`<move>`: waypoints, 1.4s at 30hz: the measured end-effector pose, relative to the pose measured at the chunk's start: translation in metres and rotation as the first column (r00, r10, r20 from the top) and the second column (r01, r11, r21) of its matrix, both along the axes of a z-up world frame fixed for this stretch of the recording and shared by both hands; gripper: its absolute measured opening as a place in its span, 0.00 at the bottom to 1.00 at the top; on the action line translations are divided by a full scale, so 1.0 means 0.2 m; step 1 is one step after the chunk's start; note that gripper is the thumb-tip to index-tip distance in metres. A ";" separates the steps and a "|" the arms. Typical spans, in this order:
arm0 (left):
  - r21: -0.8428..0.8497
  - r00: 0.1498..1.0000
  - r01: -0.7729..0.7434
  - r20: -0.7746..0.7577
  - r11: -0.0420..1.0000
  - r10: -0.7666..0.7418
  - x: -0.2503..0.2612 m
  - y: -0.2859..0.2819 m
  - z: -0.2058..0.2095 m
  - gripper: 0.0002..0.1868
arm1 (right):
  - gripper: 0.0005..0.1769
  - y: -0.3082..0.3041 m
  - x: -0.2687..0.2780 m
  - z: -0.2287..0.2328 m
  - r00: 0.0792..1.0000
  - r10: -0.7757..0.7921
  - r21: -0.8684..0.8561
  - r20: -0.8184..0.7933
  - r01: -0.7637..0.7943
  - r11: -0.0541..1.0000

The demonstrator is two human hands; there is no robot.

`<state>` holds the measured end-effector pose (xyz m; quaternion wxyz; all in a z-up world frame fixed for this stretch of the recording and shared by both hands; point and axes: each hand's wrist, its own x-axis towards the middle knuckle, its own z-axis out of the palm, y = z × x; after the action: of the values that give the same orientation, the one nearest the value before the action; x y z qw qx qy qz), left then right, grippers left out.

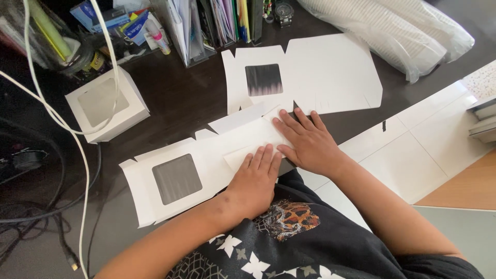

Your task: The person assembles two white cardboard boxes with clear windows by folding and tucking flaps. The person first completes one box, then begins a second, folding the sides and securing the tabs.

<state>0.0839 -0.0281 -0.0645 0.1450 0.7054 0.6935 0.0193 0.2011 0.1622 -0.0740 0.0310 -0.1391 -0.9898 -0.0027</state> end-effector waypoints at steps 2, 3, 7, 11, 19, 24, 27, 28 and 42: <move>0.154 1.000 0.009 -0.031 0.988 -0.005 -0.02 -0.05 -0.04 0.32 | 0.41 -0.03 0.02 0.00 0.986 -0.002 0.013 -0.169 0.004 1.000; 0.294 0.998 0.027 -0.058 0.955 -0.010 -0.04 -0.07 -0.06 0.28 | 0.43 -0.04 0.03 0.00 0.944 -0.005 0.015 -0.329 0.011 1.000; 0.473 0.988 0.035 0.117 0.880 -0.102 -0.13 -0.27 0.46 0.24 | 0.47 -0.12 0.12 0.03 0.770 -0.019 -0.154 -0.638 -0.103 0.983; 0.521 0.928 -0.372 0.194 0.768 0.318 -0.25 -0.54 0.45 0.23 | 0.28 -0.15 0.18 0.00 0.769 -0.139 -0.318 -0.624 -0.087 0.944; 0.051 0.199 -0.980 0.282 0.193 0.939 -0.49 -0.95 0.22 0.48 | 0.09 -0.15 0.17 0.06 0.806 -0.224 -0.551 -0.548 -0.146 0.822; 0.144 0.193 -0.981 0.648 0.129 0.737 -0.47 -0.90 0.15 0.38 | 0.10 -0.14 0.13 0.09 0.798 -0.269 -0.633 -0.539 -0.174 0.754; 0.352 0.364 -0.926 0.734 0.137 0.573 -0.44 -0.87 0.20 0.22 | 0.25 -0.11 0.14 0.09 0.636 -0.662 -0.915 -0.397 -0.215 0.342; 0.355 0.373 -0.923 0.736 0.147 0.564 -0.44 -0.85 0.24 0.22 | 0.25 -0.10 0.14 0.14 0.627 -0.668 -0.912 -0.402 -0.213 0.349; 0.935 0.950 -0.185 0.091 0.304 0.299 -0.21 -0.33 0.68 0.22 | 0.18 0.00 0.24 0.60 0.356 -0.069 -0.117 -0.932 -0.116 0.986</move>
<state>0.0423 -0.0938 0.0723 -0.3234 0.5481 0.6609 0.3978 0.2500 0.1619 0.0452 0.5756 -0.1036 -0.7956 0.1579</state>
